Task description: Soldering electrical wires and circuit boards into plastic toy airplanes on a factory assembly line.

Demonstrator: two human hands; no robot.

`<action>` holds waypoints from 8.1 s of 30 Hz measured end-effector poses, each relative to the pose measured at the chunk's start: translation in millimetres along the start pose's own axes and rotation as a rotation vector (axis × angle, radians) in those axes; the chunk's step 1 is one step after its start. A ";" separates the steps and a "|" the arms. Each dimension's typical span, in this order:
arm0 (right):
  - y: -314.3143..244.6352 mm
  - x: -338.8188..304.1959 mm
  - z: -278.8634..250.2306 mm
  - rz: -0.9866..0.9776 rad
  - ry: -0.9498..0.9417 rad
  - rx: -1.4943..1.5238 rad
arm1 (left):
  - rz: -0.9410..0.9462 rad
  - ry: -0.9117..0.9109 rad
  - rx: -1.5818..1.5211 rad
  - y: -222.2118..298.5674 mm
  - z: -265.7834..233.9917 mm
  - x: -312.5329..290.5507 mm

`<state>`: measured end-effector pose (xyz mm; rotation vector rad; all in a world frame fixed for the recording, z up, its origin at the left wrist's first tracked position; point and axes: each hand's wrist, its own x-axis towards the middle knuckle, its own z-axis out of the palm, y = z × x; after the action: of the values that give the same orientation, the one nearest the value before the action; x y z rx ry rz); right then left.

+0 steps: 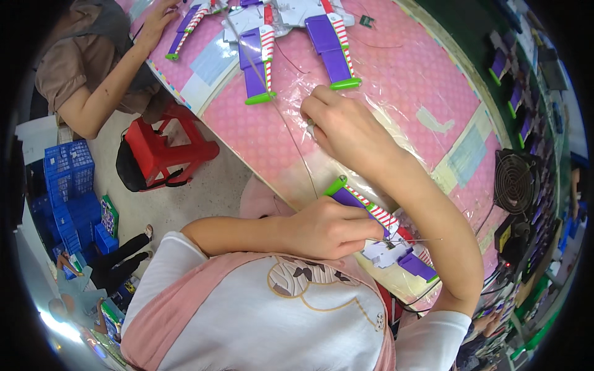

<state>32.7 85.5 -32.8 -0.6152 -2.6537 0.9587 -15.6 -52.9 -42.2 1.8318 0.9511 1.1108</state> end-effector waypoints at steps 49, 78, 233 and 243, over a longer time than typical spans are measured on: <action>40.8 -350.7 -496.1 0.893 1.256 -0.775 | -0.370 -0.019 -0.039 37.5 -3.1 35.4; 45.7 -325.7 -490.8 0.928 1.095 -0.356 | -0.395 0.029 -0.049 47.1 0.3 40.0; -76.1 -175.6 -4.3 0.845 0.923 0.895 | 0.129 -0.196 0.320 33.5 -1.9 60.2; -37.2 -225.2 2.9 0.969 0.933 0.083 | -0.535 -0.136 -0.086 34.2 7.3 65.3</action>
<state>218.2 -47.4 -31.2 -1.8399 -1.4234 0.6669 20.0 -11.6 7.9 1.4395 1.1980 0.6755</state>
